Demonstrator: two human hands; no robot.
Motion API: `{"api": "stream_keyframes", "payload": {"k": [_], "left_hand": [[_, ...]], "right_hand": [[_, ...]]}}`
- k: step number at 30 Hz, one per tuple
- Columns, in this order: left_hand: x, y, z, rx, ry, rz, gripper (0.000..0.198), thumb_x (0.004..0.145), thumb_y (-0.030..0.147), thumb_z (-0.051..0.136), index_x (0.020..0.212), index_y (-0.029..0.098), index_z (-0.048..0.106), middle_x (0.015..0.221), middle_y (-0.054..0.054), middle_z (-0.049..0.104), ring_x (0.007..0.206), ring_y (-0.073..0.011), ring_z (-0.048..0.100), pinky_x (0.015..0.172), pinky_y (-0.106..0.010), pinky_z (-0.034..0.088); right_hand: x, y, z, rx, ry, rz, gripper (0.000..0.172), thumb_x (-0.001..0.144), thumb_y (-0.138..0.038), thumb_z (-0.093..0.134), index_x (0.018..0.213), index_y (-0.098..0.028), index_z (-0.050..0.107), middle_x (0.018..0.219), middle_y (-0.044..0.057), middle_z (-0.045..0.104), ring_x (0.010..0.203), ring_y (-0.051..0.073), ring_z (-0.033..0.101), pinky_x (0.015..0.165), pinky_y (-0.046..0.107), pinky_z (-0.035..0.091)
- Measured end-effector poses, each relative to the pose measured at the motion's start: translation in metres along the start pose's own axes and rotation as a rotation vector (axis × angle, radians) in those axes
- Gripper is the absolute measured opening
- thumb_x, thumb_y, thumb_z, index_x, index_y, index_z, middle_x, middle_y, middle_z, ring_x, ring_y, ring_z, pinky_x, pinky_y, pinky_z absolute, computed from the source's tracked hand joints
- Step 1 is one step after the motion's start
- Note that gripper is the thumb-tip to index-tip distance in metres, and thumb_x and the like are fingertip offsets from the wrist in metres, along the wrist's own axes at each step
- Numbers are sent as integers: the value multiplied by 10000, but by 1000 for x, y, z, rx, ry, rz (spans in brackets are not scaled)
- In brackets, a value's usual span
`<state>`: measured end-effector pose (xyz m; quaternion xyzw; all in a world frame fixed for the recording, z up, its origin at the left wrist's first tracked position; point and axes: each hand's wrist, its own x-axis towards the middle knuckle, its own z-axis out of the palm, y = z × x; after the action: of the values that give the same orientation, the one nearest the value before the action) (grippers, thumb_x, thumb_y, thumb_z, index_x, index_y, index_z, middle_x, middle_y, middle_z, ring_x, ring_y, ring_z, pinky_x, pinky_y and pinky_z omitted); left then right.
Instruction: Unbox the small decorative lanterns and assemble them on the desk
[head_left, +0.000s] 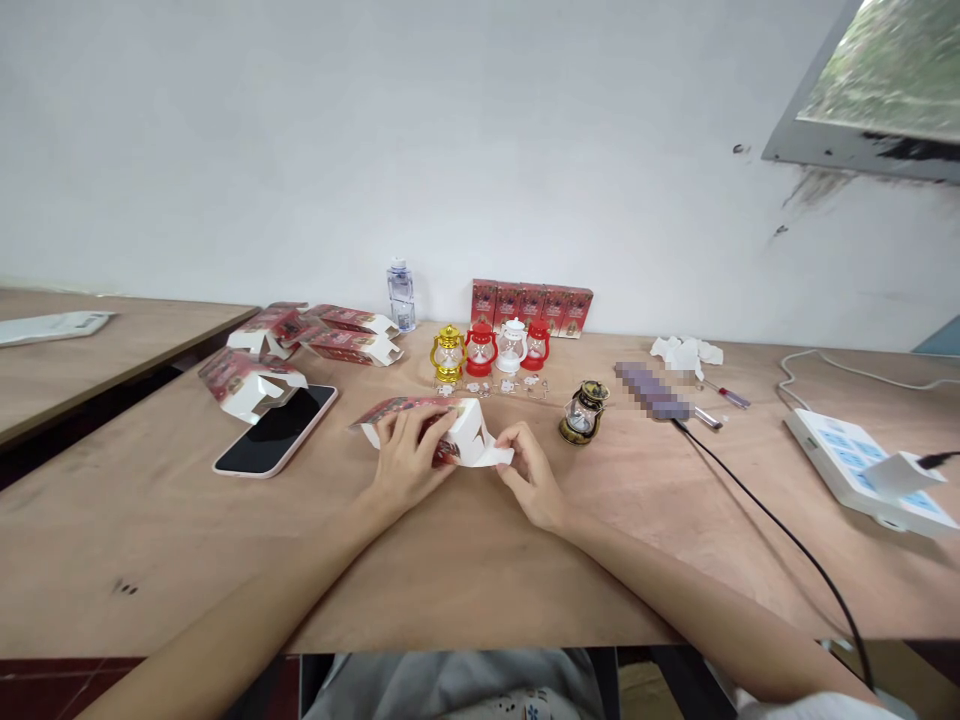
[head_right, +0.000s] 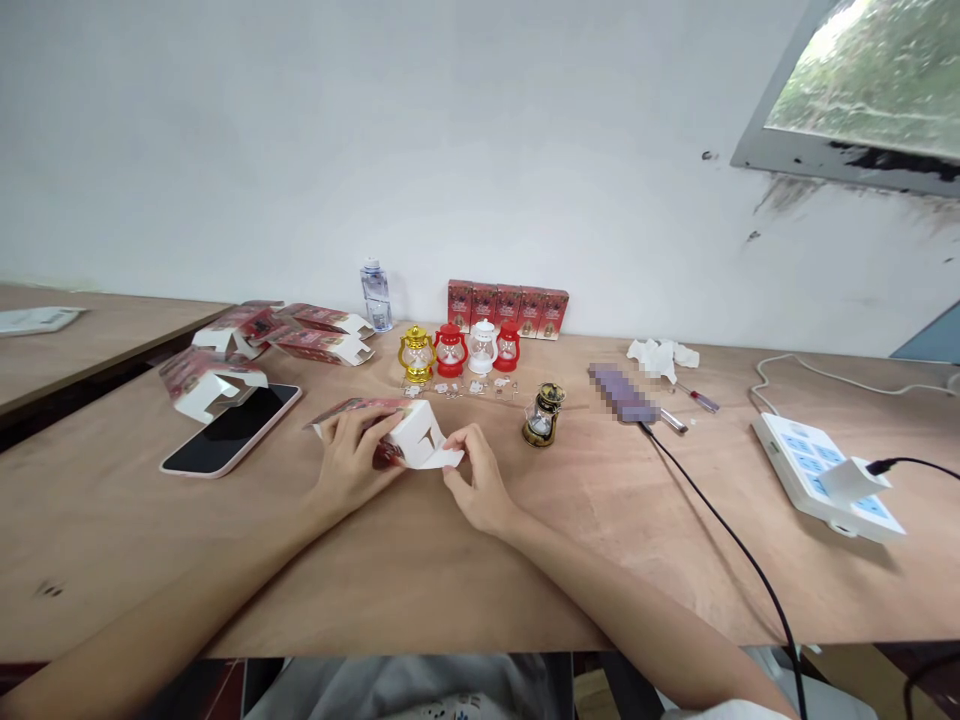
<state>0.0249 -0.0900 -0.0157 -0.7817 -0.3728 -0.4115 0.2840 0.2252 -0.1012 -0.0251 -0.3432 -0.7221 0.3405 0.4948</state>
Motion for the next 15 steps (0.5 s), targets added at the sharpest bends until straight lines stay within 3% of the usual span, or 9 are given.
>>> {"api": "stream_keyframes", "payload": {"k": [7,15], "left_hand": [[-1,-4,-2,56,22,92,494,755,171,589,1229,277,501,1064,-81,637,926,-215,578,811,-353,279],[-5,-5,1,102,-22,158,411,809,206,557,1195,339,523,1072,-50,648,965,-192,597,850,-342,293]], "right_hand": [[4,0,-2,78,-107,83,234,856,-361,517,1055,-274,603,1019,41,507,940,190,510,830,330,406],[7,6,-3,349,-121,235,281,773,-507,598,803,-241,685,965,38,511,975,200,511,878,334,407]]}}
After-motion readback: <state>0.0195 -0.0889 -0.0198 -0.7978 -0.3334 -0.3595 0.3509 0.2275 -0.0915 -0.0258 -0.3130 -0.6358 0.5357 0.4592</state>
